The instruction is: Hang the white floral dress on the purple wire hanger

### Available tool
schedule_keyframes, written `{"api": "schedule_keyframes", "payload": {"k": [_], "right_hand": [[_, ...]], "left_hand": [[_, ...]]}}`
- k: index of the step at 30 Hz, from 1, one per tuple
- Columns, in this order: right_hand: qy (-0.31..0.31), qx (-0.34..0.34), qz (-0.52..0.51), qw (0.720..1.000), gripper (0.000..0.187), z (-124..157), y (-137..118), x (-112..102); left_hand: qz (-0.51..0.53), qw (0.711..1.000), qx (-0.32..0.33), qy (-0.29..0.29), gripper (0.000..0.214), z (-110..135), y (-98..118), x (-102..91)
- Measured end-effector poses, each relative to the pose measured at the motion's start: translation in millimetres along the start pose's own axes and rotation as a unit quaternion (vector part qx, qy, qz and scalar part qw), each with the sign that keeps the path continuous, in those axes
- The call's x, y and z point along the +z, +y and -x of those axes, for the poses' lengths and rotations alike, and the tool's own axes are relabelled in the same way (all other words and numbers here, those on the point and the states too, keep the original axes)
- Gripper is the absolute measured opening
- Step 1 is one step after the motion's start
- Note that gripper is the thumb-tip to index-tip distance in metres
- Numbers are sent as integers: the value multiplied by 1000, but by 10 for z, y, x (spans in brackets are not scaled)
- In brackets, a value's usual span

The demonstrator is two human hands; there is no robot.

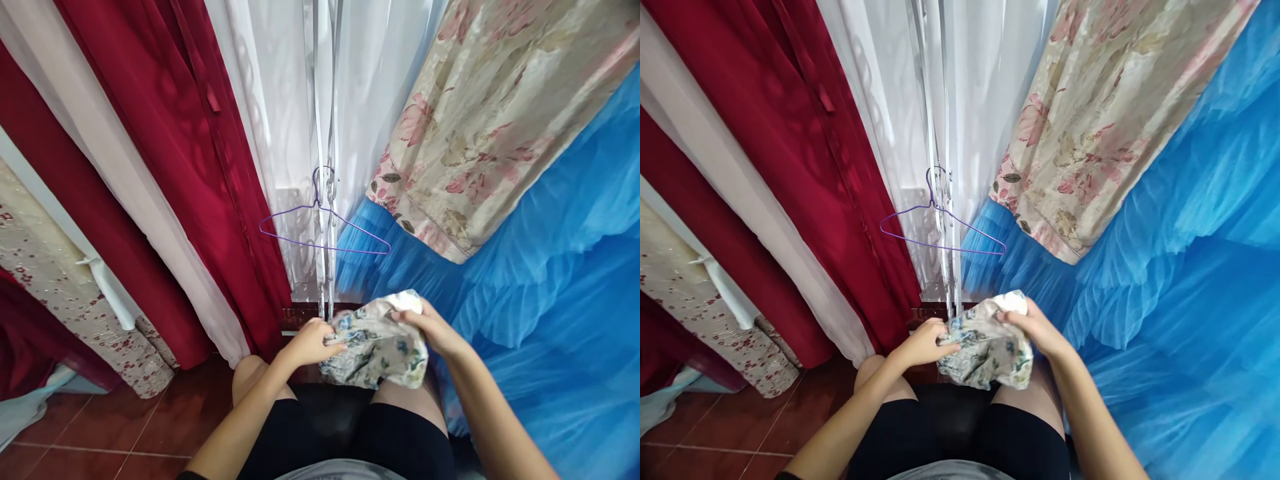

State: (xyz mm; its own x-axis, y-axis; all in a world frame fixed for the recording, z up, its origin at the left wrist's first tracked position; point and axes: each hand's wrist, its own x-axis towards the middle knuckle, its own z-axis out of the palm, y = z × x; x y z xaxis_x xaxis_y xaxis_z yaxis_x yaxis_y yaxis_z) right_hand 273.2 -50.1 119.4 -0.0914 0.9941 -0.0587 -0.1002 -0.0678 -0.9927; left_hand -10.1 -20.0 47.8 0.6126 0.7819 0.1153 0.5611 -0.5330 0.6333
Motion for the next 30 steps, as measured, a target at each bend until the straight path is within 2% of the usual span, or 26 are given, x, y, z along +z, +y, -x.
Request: {"api": "schedule_keyframes", "payload": {"k": [2,4,6,9,13,15,18,21,23,25,27,30], "right_hand": [[63,-71,78,992,17,-207,-176,-273],[121,-125,105,979,11,-507,-351,-492],[122,-161,111,973,11,-856,-516,-602],[98,-160,73,980,11,-1350,-728,-517],[-14,-77,2,997,15,-1746,-912,-139],[-60,-41,3,997,16,-1813,-952,25],[-87,-21,14,996,18,-1808,-963,143],[-136,-27,13,990,26,-1757,-975,122],[-175,-23,16,984,31,-1726,-1007,81],[-197,-7,30,980,30,-1697,-1050,56],[-197,-5,52,979,27,-1661,-1087,60],[-183,-43,81,979,23,-1585,-1100,115]], "left_hand": [[-33,999,14,35,35,32,-116,-174],[-36,997,29,69,33,45,-159,-365],[-51,990,38,124,33,41,-124,-529],[-87,976,69,190,33,14,8,-696],[-114,965,102,214,31,8,143,-849],[-119,963,100,220,28,42,135,-930],[-129,957,82,247,22,133,-13,-1078],[-171,946,57,270,25,213,-339,-1294],[-204,944,32,259,27,214,-620,-1494],[-221,948,7,230,29,148,-894,-1737],[-229,949,10,215,32,16,-1101,-2002],[-242,935,38,256,36,-233,-1228,-2361]]}}
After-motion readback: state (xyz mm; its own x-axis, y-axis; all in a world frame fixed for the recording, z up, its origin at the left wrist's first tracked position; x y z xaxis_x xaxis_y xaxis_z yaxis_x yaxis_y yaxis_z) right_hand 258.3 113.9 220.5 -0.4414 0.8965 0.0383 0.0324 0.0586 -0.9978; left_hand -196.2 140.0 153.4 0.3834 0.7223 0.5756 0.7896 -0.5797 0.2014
